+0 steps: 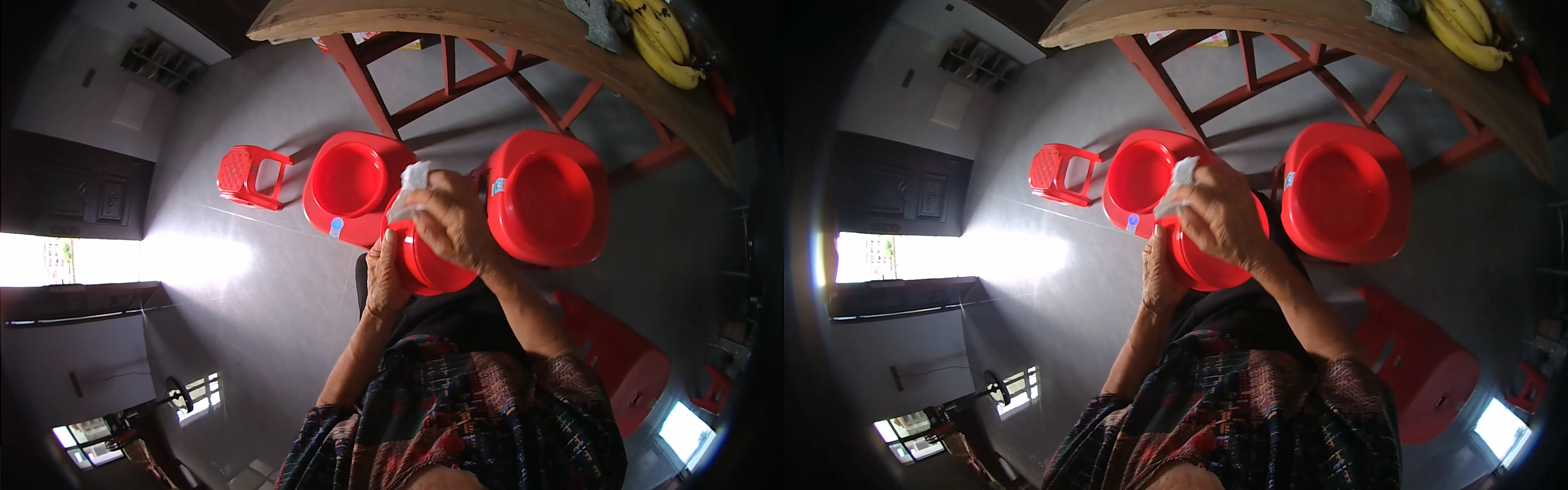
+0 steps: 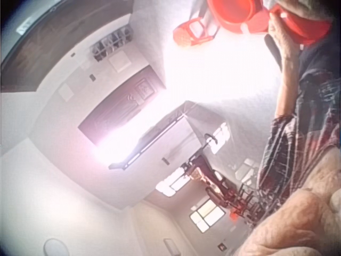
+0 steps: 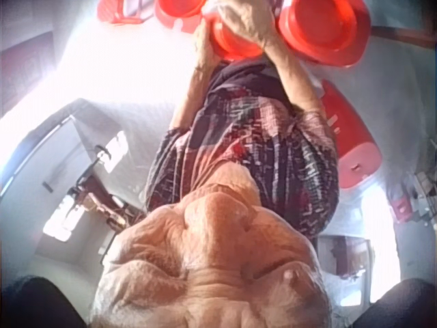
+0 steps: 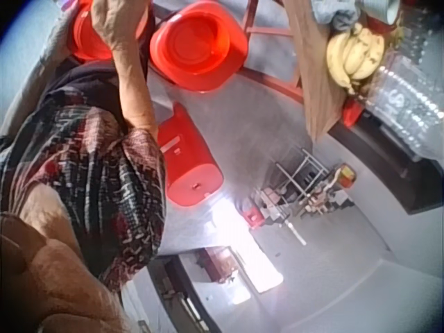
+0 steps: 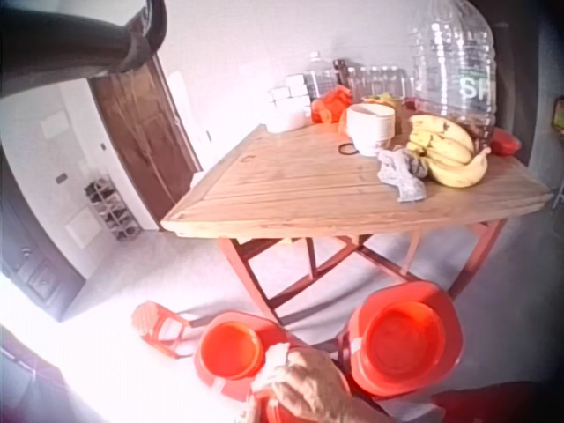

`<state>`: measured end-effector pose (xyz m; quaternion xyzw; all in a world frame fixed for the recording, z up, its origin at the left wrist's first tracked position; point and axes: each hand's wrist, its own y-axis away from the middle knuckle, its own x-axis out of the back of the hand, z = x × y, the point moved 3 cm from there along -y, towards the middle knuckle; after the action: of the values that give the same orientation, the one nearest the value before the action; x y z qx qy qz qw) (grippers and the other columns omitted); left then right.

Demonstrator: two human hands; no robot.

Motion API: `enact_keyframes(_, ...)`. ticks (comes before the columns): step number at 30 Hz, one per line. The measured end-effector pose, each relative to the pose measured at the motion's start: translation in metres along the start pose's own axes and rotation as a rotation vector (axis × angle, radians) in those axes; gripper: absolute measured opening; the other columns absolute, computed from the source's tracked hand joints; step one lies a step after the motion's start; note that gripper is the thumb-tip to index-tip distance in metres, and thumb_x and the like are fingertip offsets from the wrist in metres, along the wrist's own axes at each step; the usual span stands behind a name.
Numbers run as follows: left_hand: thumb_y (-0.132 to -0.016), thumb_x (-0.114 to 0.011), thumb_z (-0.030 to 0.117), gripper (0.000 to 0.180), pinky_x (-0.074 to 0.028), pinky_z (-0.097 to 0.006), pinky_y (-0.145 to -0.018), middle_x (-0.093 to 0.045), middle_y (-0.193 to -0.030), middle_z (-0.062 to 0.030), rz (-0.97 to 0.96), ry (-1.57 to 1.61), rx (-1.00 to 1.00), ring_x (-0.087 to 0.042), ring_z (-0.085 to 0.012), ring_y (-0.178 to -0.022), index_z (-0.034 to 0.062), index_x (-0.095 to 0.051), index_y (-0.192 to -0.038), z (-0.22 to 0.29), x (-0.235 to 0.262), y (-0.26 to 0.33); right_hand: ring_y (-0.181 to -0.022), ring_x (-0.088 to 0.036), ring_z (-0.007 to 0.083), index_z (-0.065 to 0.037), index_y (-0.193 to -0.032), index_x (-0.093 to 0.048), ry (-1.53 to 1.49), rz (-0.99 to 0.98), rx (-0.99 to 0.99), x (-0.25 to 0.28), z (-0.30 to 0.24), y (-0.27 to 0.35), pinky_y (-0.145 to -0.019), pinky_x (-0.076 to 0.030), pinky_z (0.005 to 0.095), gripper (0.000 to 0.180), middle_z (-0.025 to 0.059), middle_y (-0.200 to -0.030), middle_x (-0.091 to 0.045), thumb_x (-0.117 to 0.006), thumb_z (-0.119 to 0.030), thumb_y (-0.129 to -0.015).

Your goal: The person sits on a low stool and wipes the interior and exterior surfaces of red plastic basins using a white cloth. They handle the basins one at a time, rotating them to clean different sides, and occasionally stack them on top of each other.

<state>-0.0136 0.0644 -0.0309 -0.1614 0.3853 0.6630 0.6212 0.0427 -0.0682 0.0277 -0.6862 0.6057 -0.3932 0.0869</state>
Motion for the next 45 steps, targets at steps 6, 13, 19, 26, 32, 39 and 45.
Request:
enact_keyframes(6, -0.096, -0.047, 0.037, 0.046, -0.054, -0.035, -0.083, -0.061, -0.113, -0.0137, 0.000, -0.025, 0.010, -0.063, -0.0204, -0.096, -0.0018, -0.051, -0.121, 0.011, 0.011, 0.006, -0.090, -0.059, 0.0148, -0.002, -0.106, -0.063, -0.559, -0.127, -0.748, 0.013, 0.059, 0.019, -0.078, -0.047, 0.0287, 0.027, 0.0085, -0.097, -0.063, -0.051, -0.020, -0.090)
enact_keyframes(13, -0.094, -0.045, 0.049, 0.056, -0.043, -0.048, -0.099, -0.049, -0.133, -0.0105, 0.078, 0.350, 0.129, -0.049, -0.0279, -0.120, 0.0090, -0.042, -0.133, 0.009, 0.015, -0.012, -0.120, -0.048, 0.0156, -0.003, -0.138, -0.038, -1.232, 0.284, -0.936, 0.002, 0.059, 0.072, -0.104, -0.033, 0.0291, 0.046, 0.0070, -0.130, -0.051, -0.040, -0.025, -0.098)
enact_keyframes(19, -0.095, -0.043, 0.048, 0.055, -0.038, -0.051, -0.102, -0.049, -0.134, -0.0126, 0.255, 0.461, 0.065, -0.048, -0.0314, -0.120, 0.0068, -0.044, -0.131, 0.002, 0.021, -0.025, -0.115, -0.041, 0.0221, -0.006, -0.146, -0.019, -0.739, 0.163, -0.744, -0.004, 0.023, 0.081, -0.100, -0.033, 0.0341, 0.068, 0.0113, -0.136, -0.033, -0.044, -0.012, -0.083)
enact_keyframes(26, -0.095, -0.041, 0.048, 0.055, -0.039, -0.050, -0.101, -0.051, -0.129, -0.0153, 0.241, 0.360, 0.011, -0.050, -0.0330, -0.117, 0.0043, -0.044, -0.129, -0.002, 0.019, -0.027, -0.118, -0.042, 0.0442, 0.001, -0.133, -0.043, 0.004, -0.010, -0.125, -0.021, -0.015, 0.081, -0.100, -0.035, 0.0481, 0.053, 0.0264, -0.132, -0.037, -0.052, 0.002, -0.080)
enact_keyframes(32, -0.094, -0.028, 0.061, 0.065, -0.049, -0.031, -0.078, -0.062, -0.096, -0.0079, 0.318, -0.341, 0.020, -0.060, -0.0175, -0.088, 0.0028, -0.054, -0.109, 0.011, -0.004, -0.006, -0.122, -0.044, 0.0368, -0.002, -0.114, -0.059, 0.289, -0.184, 0.111, -0.031, -0.035, 0.069, -0.095, -0.039, 0.0462, 0.035, 0.0188, -0.123, -0.049, -0.058, -0.007, -0.079)
enact_keyframes(39, -0.098, -0.015, 0.055, 0.071, -0.048, -0.033, -0.075, -0.064, -0.084, -0.0102, 0.188, -0.930, -0.173, -0.060, -0.0177, -0.080, 0.0002, -0.059, -0.103, 0.001, 0.004, -0.002, -0.109, -0.050, 0.0385, -0.001, -0.107, -0.057, 0.189, -0.086, -0.006, -0.024, -0.025, 0.005, -0.092, -0.039, 0.0455, 0.033, 0.0197, -0.119, -0.049, -0.057, -0.002, -0.074)
enact_keyframes(45, -0.096, -0.052, 0.034, 0.036, -0.041, -0.021, -0.066, -0.056, -0.080, 0.0055, -0.045, -0.620, -0.081, -0.048, -0.0033, -0.074, 0.0004, -0.061, -0.105, -0.005, 0.000, 0.017, -0.100, -0.052, 0.0290, -0.002, -0.088, -0.060, -0.374, -0.162, -0.273, -0.001, 0.058, 0.000, -0.090, -0.042, 0.0398, 0.021, 0.0129, -0.099, -0.059, -0.045, -0.009, -0.075)
